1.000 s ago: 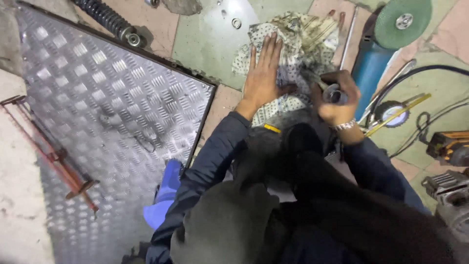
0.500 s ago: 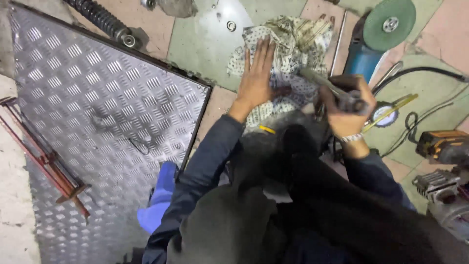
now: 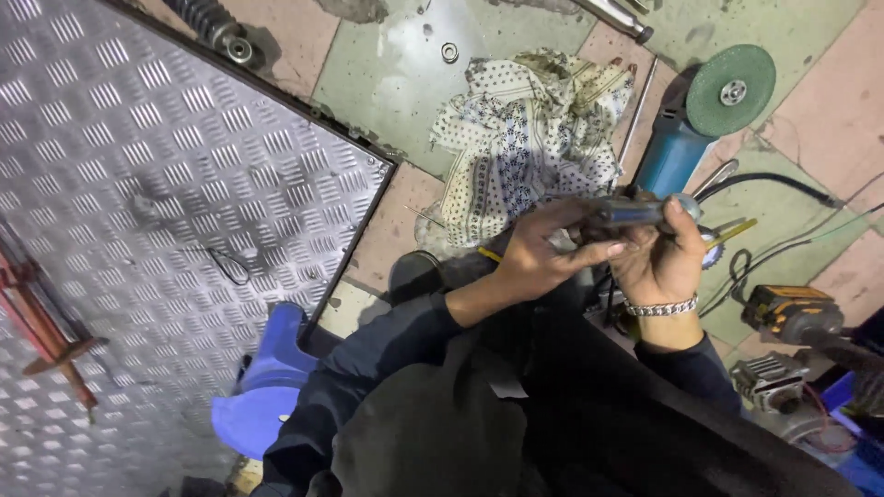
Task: A person uses an angle grinder to modify a metal pin, cleans it, and then uses pliers to disassemble components from it in a workshop.
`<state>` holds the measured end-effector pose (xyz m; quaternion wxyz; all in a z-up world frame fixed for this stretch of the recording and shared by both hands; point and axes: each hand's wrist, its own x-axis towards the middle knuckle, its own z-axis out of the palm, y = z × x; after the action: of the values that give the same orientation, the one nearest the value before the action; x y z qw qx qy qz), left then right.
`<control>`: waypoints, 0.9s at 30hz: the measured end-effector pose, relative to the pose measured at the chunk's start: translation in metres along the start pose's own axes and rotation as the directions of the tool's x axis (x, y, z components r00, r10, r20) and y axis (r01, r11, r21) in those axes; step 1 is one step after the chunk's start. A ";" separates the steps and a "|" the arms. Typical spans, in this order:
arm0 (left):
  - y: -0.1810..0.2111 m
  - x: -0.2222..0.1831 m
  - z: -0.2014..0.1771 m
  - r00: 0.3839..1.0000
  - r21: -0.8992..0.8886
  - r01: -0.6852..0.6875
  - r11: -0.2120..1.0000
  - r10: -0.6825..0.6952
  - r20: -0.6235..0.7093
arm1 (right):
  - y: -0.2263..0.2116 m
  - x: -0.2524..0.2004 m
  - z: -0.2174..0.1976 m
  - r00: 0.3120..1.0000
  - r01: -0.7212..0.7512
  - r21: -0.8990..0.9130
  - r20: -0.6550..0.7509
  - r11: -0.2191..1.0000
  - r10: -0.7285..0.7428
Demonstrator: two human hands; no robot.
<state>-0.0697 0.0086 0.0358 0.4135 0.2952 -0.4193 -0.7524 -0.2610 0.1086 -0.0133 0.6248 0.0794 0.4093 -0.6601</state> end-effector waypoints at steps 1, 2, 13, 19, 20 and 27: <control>0.004 0.000 0.002 1.000 0.038 -0.021 0.999 0.021 -0.005 | 0.001 -0.003 0.003 0.999 -0.028 0.007 -0.038 1.000 0.029; 0.007 0.000 0.005 0.999 0.076 -0.040 0.996 0.041 -0.010 | 0.000 -0.005 0.006 0.995 -0.056 0.015 -0.076 0.998 0.057; -0.003 -0.005 -0.004 0.983 0.033 -0.174 0.984 0.172 0.069 | -0.004 -0.009 0.029 0.995 -0.021 -0.062 -0.098 0.998 0.015; -0.019 -0.009 -0.004 0.997 -0.033 -0.042 0.999 0.044 0.056 | 0.010 -0.012 0.055 0.913 0.344 -0.374 -0.080 0.861 -0.400; -0.022 -0.011 -0.005 0.997 -0.075 0.026 0.997 -0.021 0.074 | 0.019 -0.017 0.081 0.744 0.555 -0.517 -0.043 0.652 -0.667; -0.062 -0.024 -0.031 0.742 0.609 0.388 0.692 -0.626 0.239 | 0.011 -0.022 0.112 0.370 0.758 -0.611 0.689 -0.226 -0.623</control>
<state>-0.0564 0.0365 -0.0306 -0.0166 0.3292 -0.5858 -0.7404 -0.2009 0.0548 0.0680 0.0873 -0.5629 0.6218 -0.5375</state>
